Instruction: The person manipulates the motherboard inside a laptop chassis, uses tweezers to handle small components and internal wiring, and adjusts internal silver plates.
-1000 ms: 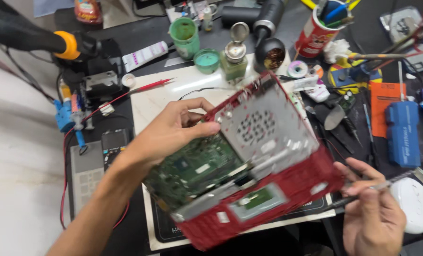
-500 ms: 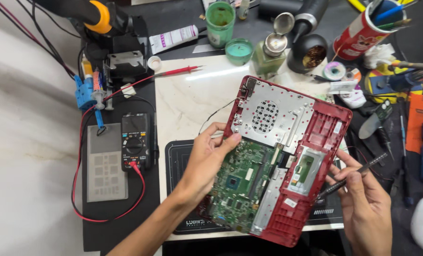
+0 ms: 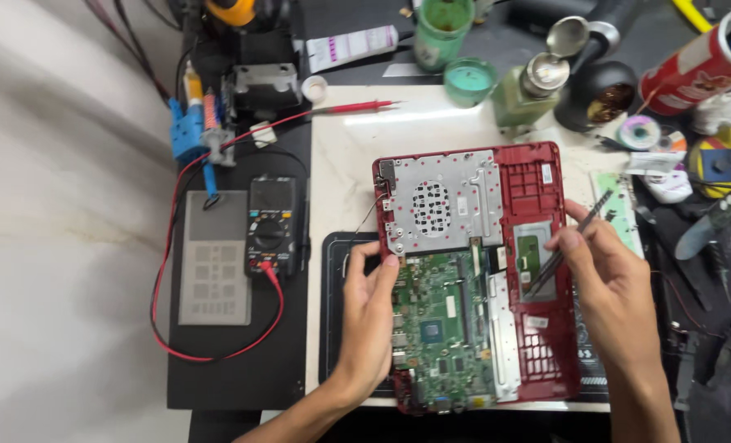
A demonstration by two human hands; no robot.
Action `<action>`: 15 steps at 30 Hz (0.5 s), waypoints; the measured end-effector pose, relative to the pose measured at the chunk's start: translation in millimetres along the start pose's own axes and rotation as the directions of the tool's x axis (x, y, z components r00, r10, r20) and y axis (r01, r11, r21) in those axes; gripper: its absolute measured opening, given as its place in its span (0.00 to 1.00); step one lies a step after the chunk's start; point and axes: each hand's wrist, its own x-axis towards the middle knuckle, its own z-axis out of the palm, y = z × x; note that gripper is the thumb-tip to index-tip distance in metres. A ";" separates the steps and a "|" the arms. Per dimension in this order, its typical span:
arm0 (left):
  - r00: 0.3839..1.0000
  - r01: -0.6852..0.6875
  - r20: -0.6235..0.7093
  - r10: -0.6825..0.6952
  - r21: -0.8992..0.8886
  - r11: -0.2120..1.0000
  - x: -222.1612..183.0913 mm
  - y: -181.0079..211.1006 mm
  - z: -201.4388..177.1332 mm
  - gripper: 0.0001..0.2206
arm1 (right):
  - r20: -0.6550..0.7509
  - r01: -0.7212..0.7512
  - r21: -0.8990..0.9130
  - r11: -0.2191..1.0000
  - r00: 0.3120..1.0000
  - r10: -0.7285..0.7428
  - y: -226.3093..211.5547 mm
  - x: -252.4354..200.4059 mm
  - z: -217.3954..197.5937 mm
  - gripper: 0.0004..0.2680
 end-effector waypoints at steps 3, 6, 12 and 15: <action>0.998 -0.059 0.028 0.058 0.029 0.998 -7.1 -5.6 0.5 0.13 | 0.022 0.017 -0.045 0.999 1.000 -0.016 -4.1 18.2 12.3 0.09; 0.984 -0.171 0.102 0.149 0.267 0.948 -15.9 -3.7 -4.9 0.22 | 0.032 0.033 -0.084 0.996 0.999 -0.030 -6.6 30.3 19.9 0.10; 0.984 -0.155 0.159 0.077 0.572 0.805 -18.5 13.9 -30.3 0.26 | 0.067 -0.003 -0.059 0.998 0.998 0.007 -9.4 35.2 20.5 0.10; 0.986 -0.120 0.159 0.048 0.479 0.870 -22.1 15.8 -30.1 0.29 | 0.076 0.014 -0.053 0.998 0.997 -0.009 -13.0 33.0 24.3 0.11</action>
